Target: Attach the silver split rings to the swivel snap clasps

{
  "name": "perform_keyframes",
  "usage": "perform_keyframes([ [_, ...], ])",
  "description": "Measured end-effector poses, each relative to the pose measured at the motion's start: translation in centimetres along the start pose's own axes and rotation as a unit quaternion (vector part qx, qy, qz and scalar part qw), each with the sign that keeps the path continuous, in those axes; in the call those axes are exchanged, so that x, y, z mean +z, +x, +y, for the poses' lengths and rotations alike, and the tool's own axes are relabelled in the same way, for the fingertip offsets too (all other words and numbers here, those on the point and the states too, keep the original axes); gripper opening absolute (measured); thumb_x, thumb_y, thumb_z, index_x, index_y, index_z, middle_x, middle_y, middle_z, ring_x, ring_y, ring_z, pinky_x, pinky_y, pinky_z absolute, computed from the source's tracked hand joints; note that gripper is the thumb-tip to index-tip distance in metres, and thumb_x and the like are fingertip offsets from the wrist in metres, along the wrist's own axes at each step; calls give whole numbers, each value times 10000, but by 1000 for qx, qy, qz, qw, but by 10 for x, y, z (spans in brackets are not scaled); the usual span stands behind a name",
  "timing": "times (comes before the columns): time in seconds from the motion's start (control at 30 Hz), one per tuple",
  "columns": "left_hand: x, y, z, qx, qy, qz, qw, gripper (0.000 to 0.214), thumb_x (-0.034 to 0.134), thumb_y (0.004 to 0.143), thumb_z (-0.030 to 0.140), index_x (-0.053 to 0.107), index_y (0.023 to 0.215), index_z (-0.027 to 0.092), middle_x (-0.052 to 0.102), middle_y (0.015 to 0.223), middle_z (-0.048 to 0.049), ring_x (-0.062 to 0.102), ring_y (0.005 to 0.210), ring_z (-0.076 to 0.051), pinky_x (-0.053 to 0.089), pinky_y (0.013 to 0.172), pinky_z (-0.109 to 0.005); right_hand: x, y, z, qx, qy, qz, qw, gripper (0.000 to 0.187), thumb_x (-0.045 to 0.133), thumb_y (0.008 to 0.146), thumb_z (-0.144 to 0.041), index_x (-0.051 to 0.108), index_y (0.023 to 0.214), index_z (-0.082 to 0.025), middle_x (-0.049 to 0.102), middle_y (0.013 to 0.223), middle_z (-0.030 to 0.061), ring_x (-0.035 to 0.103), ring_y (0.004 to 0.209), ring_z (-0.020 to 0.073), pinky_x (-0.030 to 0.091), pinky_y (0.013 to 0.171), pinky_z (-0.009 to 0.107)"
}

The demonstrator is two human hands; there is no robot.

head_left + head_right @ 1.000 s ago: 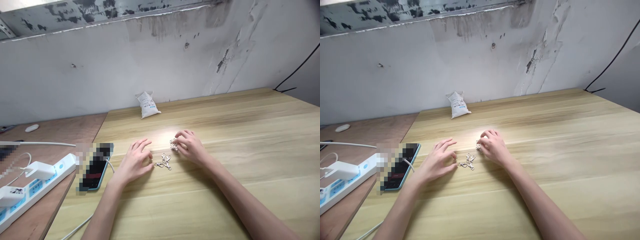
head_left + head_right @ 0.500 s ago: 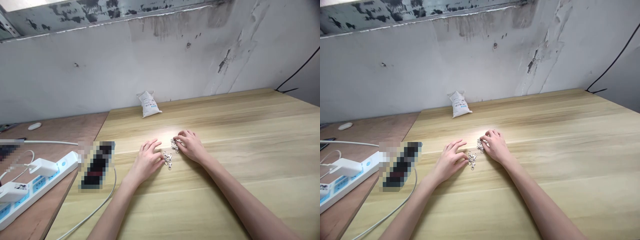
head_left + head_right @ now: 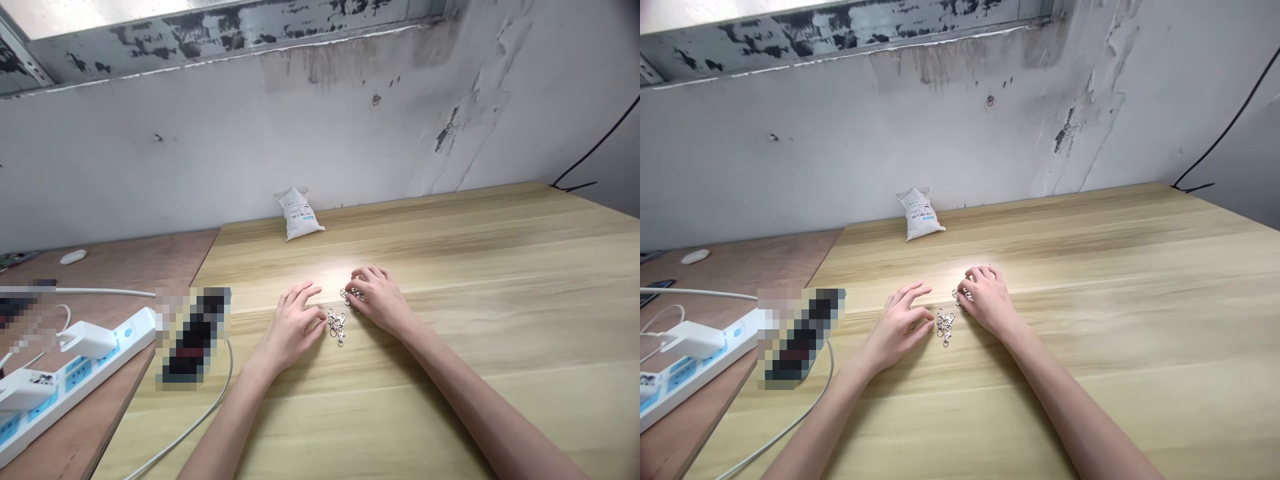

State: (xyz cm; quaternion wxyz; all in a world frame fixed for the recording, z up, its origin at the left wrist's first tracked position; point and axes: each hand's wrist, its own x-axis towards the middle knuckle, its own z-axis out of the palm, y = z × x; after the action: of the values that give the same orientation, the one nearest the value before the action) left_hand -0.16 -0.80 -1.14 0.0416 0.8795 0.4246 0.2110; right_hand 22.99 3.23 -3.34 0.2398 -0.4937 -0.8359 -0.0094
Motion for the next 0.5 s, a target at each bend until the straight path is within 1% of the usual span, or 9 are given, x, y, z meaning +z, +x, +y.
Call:
perform_keyframes([
  [0.27, 0, -2, -1, -6, -9, 2, 1000, 126, 560, 906, 231, 677, 858, 236, 561, 1349, -63, 402, 1359, -276, 384, 1060, -496, 0, 0, -5, -28, 25, 33, 999, 155, 509, 955, -202, 624, 852, -205, 645, 950, 55, 570, 928, 214, 349, 972, 431],
  [0.33, 1, -2, -2, -8, -9, 5, 1000, 128, 556, 910, 234, 674, 859, 236, 568, 1339, -61, 407, 1355, -276, 379, 1060, -494, -1, 1, -7, -24, 59, 47, 997, 144, 498, 958, -195, 608, 865, -203, 648, 931, 51, 571, 914, 212, 355, 953, 425],
  [0.4, 1, -2, -2, -12, -6, 15, 1000, 124, 554, 914, 237, 672, 877, 234, 577, 1322, -64, 422, 1341, -276, 379, 1055, -491, -3, 1, -11, -22, 115, 58, 991, 128, 501, 958, -199, 596, 871, -205, 649, 917, 47, 572, 903, 210, 369, 918, 413],
  [0.5, 1, -1, 0, -28, -5, 50, 998, 120, 557, 920, 248, 672, 954, 238, 584, 1300, -72, 439, 1320, -275, 381, 1044, -480, -6, 0, -20, -34, 216, 57, 974, 120, 512, 955, -213, 588, 863, -211, 647, 899, 45, 572, 879, 204, 394, 853, 387],
])
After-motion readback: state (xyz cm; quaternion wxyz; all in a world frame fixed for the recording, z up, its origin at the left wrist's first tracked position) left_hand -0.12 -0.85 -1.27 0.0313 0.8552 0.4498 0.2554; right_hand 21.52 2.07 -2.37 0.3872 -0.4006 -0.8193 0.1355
